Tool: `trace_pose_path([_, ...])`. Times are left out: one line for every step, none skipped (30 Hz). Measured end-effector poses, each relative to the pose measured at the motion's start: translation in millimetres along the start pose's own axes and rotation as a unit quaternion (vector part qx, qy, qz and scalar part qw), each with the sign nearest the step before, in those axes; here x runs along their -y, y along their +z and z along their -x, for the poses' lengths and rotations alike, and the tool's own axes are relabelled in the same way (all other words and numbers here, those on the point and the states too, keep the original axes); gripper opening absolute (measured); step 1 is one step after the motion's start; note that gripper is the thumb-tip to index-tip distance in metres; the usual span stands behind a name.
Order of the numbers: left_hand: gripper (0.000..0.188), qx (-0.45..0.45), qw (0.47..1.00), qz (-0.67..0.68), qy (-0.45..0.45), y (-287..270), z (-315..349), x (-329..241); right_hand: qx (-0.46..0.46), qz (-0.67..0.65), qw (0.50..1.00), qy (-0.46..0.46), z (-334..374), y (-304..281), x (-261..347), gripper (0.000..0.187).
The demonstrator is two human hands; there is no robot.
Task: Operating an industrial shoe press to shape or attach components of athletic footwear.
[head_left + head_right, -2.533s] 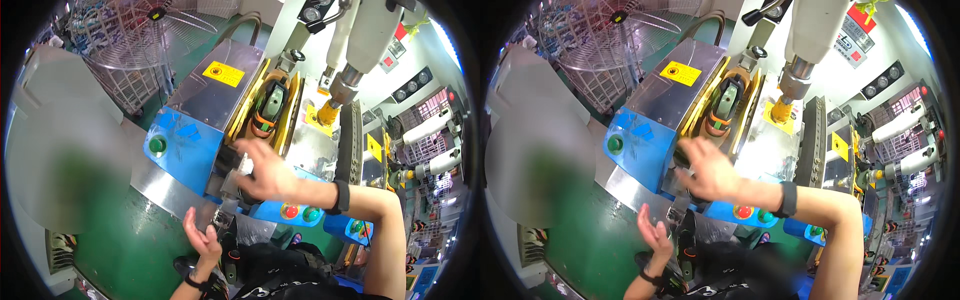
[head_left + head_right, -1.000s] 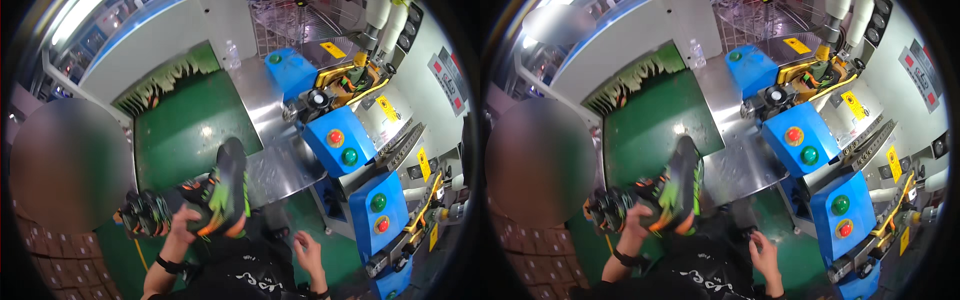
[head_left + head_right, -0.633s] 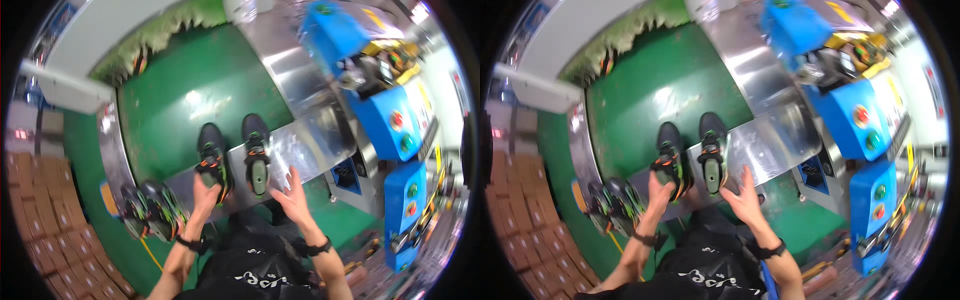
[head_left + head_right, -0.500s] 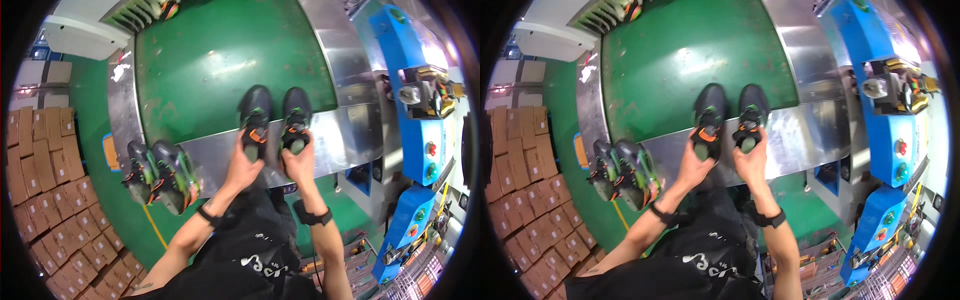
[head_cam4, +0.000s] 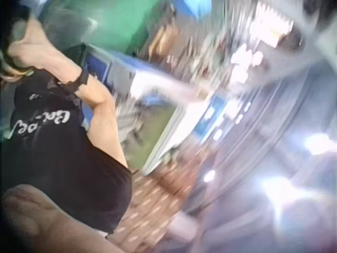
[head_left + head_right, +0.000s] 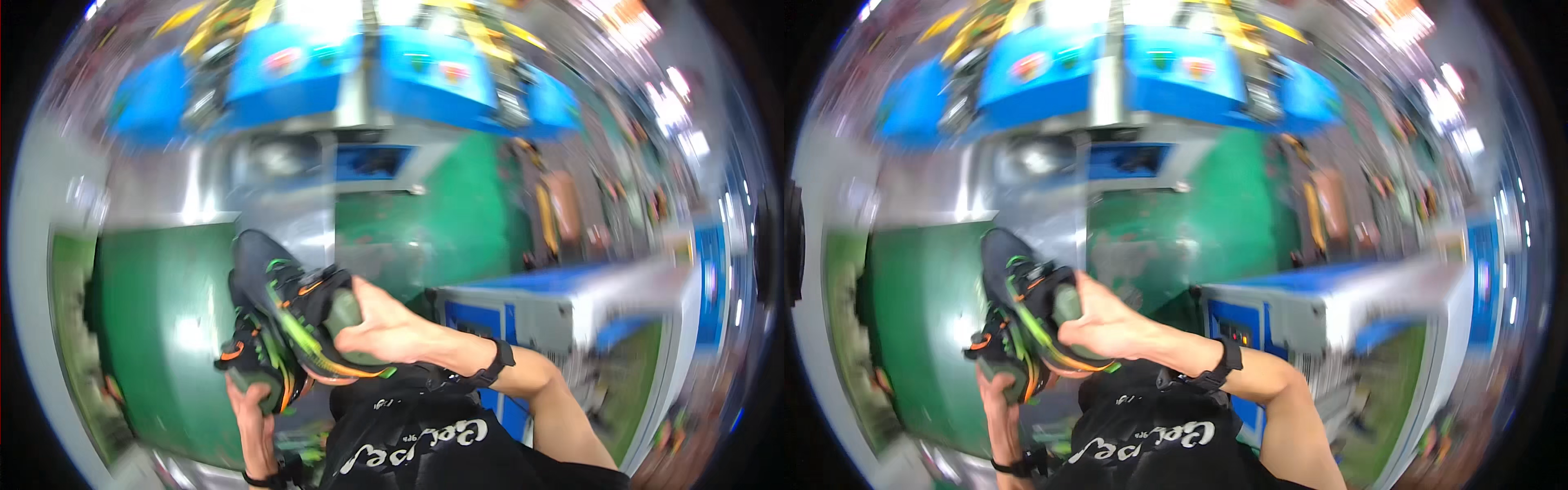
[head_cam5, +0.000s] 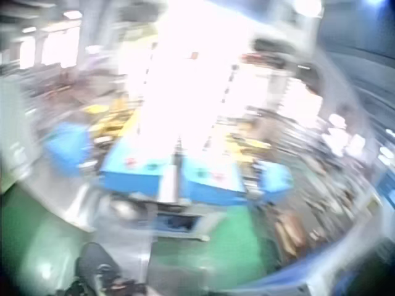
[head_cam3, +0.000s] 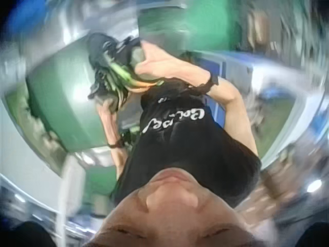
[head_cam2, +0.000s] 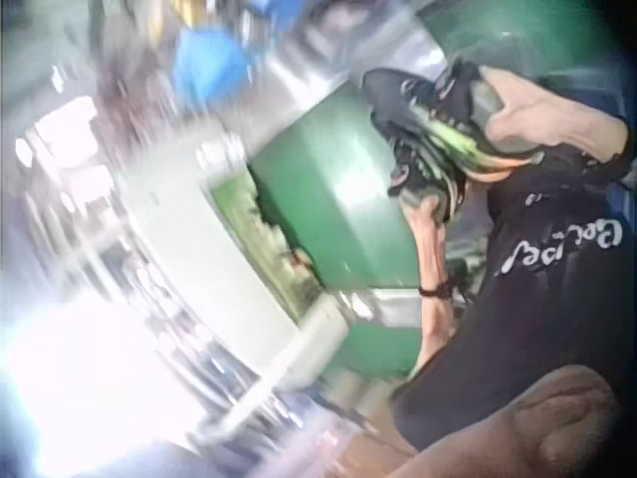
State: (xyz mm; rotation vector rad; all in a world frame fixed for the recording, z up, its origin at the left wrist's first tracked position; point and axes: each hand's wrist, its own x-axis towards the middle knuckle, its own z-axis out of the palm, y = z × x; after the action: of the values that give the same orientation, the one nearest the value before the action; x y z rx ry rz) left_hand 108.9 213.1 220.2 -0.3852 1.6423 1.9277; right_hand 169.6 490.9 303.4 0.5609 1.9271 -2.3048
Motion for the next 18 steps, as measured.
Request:
trace_pose_path([0.078, 0.045, 0.998, 0.002, 0.034, 23, -3, -6, -0.03, 0.029, 0.999, 0.0, 20, -19, 8, 0.06])
trace_pose_path([0.079, 0.089, 0.994, -0.055, 0.012, 28, 6, -21, -0.074, -0.027, 0.996, -0.032, 56, -20, 15, 0.061])
trace_pose_path([0.077, 0.137, 0.976, -0.161, 0.043, 20, -7, -14, -0.104, -0.066, 0.989, -0.076, 91, -33, 22, 0.062])
trace_pose_path([0.078, 0.14, 0.969, -0.193, 0.063, 64, 13, -22, -0.136, 0.0, 0.985, -0.102, 124, -50, 17, 0.067])
trace_pose_path([0.08, 0.137, 0.961, -0.227, 0.083, 100, 46, -38, -0.192, -0.005, 0.974, -0.121, 162, -56, 16, 0.067])
trace_pose_path([0.081, 0.244, 0.938, -0.22, 0.113, 119, 58, -53, -0.234, -0.019, 0.96, -0.15, 202, -54, 16, 0.071])
trace_pose_path([0.083, 0.353, 0.903, -0.208, 0.133, 140, 65, -63, -0.279, -0.029, 0.943, -0.177, 241, -50, 16, 0.075])
trace_pose_path([0.085, 0.451, 0.867, -0.191, 0.094, 152, 63, -67, -0.313, -0.06, 0.923, -0.217, 277, -40, 10, 0.075])
trace_pose_path([0.084, 0.437, 0.892, -0.084, 0.08, 174, 103, -55, -0.361, 0.053, 0.899, -0.242, 317, -40, -3, 0.075])
trace_pose_path([0.084, 0.46, 0.88, -0.091, 0.077, 193, 126, -50, -0.392, 0.001, 0.895, -0.215, 360, -27, -5, 0.076])
trace_pose_path([0.083, 0.526, 0.844, -0.11, -0.001, 210, 146, -45, -0.42, -0.042, 0.887, -0.188, 398, -14, -18, 0.078])
trace_pose_path([0.083, 0.574, 0.807, -0.122, -0.07, 224, 165, -39, -0.469, -0.121, 0.855, -0.187, 436, 3, -19, 0.077])
trace_pose_path([0.083, 0.616, 0.764, -0.131, -0.141, 240, 183, -25, -0.537, -0.142, 0.818, -0.149, 477, 17, -30, 0.073])
trace_pose_path([0.086, 0.629, 0.731, -0.155, -0.214, 259, 198, -7, -0.616, -0.177, 0.756, -0.132, 508, 33, -47, 0.073])
trace_pose_path([0.085, 0.607, 0.73, -0.191, -0.249, 271, 219, 10, -0.649, -0.23, 0.707, -0.163, 537, 50, -56, 0.073])
trace_pose_path([0.084, 0.608, 0.713, -0.212, -0.276, 289, 237, 25, -0.681, -0.213, 0.682, -0.158, 563, 74, -85, 0.073])
trace_pose_path([0.083, 0.598, 0.701, -0.256, -0.292, 304, 258, 33, -0.773, -0.234, 0.574, -0.13, 571, 95, -86, 0.071])
trace_pose_path([0.084, 0.642, 0.648, -0.236, -0.336, 324, 276, 46, -0.823, -0.197, 0.531, -0.049, 584, 101, -92, 0.069])
